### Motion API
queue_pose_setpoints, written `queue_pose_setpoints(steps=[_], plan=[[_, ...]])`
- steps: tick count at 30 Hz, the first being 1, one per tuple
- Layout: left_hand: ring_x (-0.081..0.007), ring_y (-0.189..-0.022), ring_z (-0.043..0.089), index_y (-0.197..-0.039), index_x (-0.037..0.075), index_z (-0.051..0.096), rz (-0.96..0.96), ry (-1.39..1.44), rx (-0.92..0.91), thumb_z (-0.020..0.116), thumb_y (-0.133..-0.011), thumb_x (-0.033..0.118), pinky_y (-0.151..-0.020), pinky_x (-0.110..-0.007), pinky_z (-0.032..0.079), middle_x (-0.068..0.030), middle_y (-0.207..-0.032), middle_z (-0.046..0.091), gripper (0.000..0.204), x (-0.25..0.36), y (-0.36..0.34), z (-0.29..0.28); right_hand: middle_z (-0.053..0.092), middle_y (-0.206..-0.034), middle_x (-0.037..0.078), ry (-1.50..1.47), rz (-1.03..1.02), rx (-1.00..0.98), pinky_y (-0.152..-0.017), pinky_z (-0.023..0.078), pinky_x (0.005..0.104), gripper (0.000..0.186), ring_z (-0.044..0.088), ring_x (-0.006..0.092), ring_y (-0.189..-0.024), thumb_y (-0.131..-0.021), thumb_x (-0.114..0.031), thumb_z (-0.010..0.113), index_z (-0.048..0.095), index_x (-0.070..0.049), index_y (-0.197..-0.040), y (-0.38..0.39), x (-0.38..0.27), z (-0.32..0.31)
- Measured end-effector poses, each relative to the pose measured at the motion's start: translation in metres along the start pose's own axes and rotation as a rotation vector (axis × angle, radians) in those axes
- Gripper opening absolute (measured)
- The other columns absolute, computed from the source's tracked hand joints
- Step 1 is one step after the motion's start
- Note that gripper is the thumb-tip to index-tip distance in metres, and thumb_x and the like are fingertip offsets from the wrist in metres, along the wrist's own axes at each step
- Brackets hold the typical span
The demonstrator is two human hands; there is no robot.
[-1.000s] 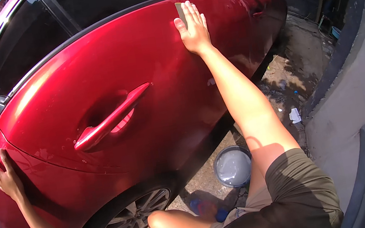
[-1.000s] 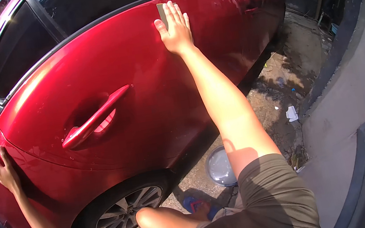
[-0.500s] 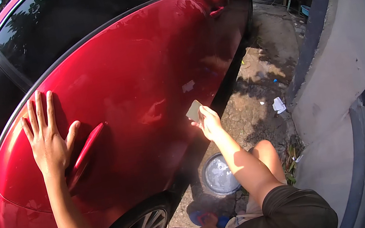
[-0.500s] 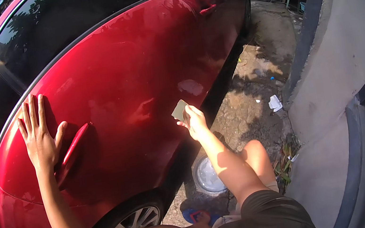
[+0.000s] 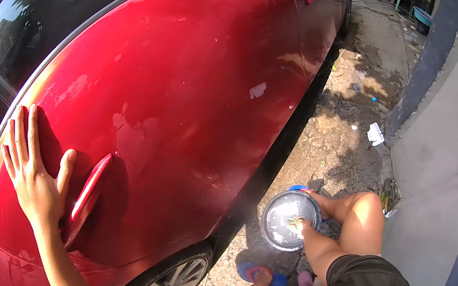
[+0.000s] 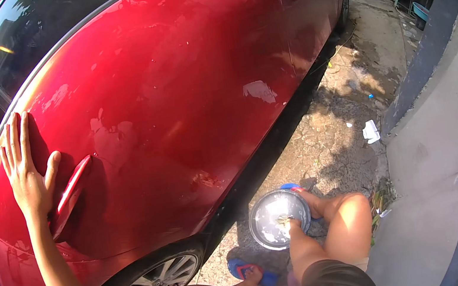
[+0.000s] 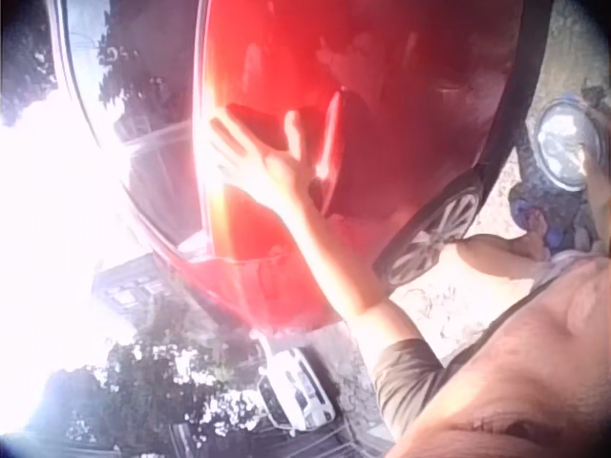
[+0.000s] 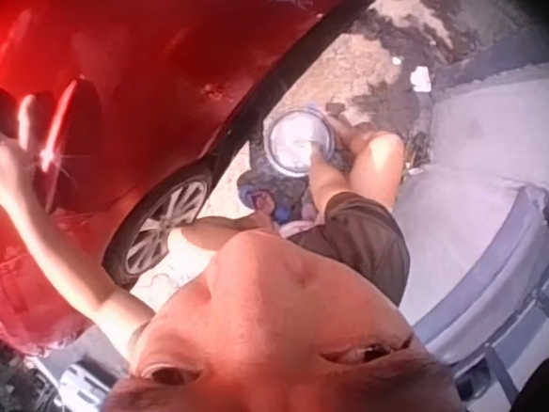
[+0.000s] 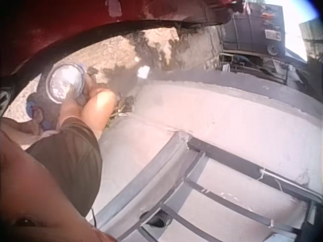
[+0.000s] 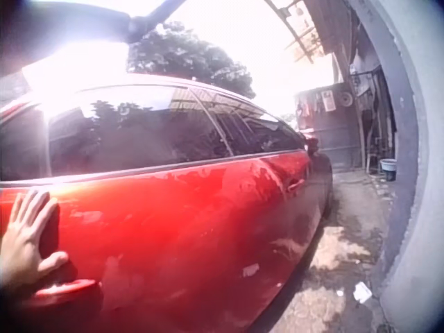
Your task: The person sands the rear door and door handle area of a red car using a sanding block, dipping the block into a bucket of water frequently to keep the surface wet.
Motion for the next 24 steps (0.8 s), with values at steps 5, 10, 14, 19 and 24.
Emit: queue_pose_setpoints(steps=[5,10,14,19,24], plan=[[-0.0324,-0.155,0.029,-0.161,0.021,0.039,-0.030,0.104,0.010,0.072,-0.085,0.060,-0.127,-0.055,0.019,-0.0107,-0.164,0.037,0.092,0.000,-0.004,-0.012,0.073,-0.120,0.015,-0.131,-0.009,-0.060,-0.094,0.061,0.0456,0.032,0.073,0.0292,-0.107,-0.108,-0.023,0.051,0.066,-0.005,-0.130,-0.023,-0.005,-0.036],[-0.0321,-0.156,0.026,-0.161,0.022,0.038,-0.078,0.165,0.022,0.063,-0.087,0.071,-0.127,-0.055,0.018,-0.0119,-0.165,0.035,0.092,0.000,-0.001,-0.003,0.075,-0.109,0.012,-0.063,-0.156,-0.320,-0.077,0.062,0.0373,0.024,0.074,0.0249,-0.094,-0.097,-0.007,0.062,0.069,-0.004,-0.120,0.088,-0.109,0.067],[-0.0313,-0.156,0.027,-0.161,0.017,0.037,-0.122,0.216,0.082,0.054,-0.091,0.076,-0.127,-0.053,0.019,-0.0128,-0.165,0.036,0.093,-0.004,0.008,0.003,0.071,-0.124,0.016,0.116,-0.804,-0.911,-0.094,0.062,0.0439,0.028,0.073,0.0279,-0.109,-0.104,-0.001,0.053,0.064,0.001,-0.129,0.476,-0.252,0.261],[-0.0441,-0.145,0.042,-0.154,0.000,0.042,-0.331,0.372,0.131,0.053,-0.099,0.035,-0.122,-0.056,0.028,-0.0282,-0.158,0.041,0.066,-0.079,0.002,0.012,0.076,-0.092,0.019,0.827,-1.791,-0.894,-0.082,0.060,0.0390,0.033,0.075,0.0255,-0.084,-0.096,-0.004,0.056,0.067,0.006,-0.125,0.798,-0.268,0.440],[-0.0422,-0.151,0.032,-0.152,0.006,0.049,-0.352,0.223,-0.076,0.050,-0.102,0.056,-0.123,-0.052,0.027,-0.0239,-0.161,0.039,0.070,-0.169,0.051,0.007,0.054,-0.138,0.019,1.187,-1.284,-1.131,-0.113,0.034,0.0444,0.052,0.047,0.0275,-0.131,-0.097,-0.028,0.059,0.053,-0.004,-0.143,0.856,-0.318,0.491]])
Point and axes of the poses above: each hand's wrist, its own y-axis away from the middle knuckle, its own z-axis out of the palm, x = y × z, the point moved 9 cm from there along -y, towards the middle knuckle
